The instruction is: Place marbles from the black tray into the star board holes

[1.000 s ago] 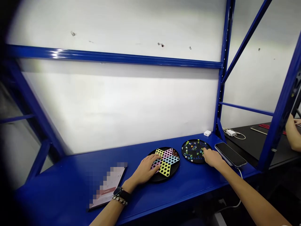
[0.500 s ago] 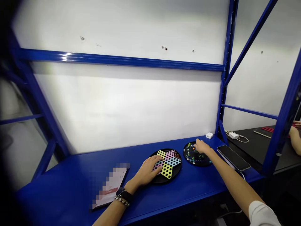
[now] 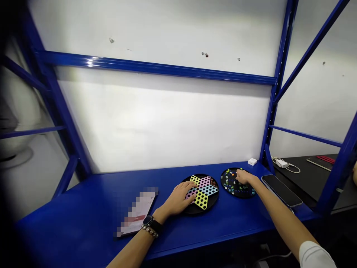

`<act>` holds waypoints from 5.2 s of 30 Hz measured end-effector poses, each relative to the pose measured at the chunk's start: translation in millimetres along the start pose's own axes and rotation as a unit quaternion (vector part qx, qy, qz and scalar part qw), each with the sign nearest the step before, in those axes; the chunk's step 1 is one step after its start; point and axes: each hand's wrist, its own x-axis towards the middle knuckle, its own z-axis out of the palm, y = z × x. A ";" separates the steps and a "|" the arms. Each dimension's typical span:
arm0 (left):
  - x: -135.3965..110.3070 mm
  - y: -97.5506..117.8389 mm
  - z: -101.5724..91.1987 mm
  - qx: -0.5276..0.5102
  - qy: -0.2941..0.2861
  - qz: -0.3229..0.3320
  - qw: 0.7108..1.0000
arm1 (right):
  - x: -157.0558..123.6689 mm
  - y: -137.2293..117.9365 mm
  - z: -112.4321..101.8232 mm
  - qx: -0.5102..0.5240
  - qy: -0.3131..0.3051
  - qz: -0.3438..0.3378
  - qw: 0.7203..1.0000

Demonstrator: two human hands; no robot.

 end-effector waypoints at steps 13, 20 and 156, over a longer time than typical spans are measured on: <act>-0.6 1.3 -0.3 0.004 -0.002 -0.003 1.000 | -68.7 -92.9 8.2 0.096 0.019 -0.227 0.969; -0.5 -0.1 -1.1 0.010 -0.015 -0.006 1.000 | -94.7 -134.3 23.0 -0.019 -0.042 -0.205 0.978; -0.5 0.2 -2.3 0.002 -0.007 -0.024 1.000 | -95.7 44.1 9.3 0.084 0.069 -0.064 0.992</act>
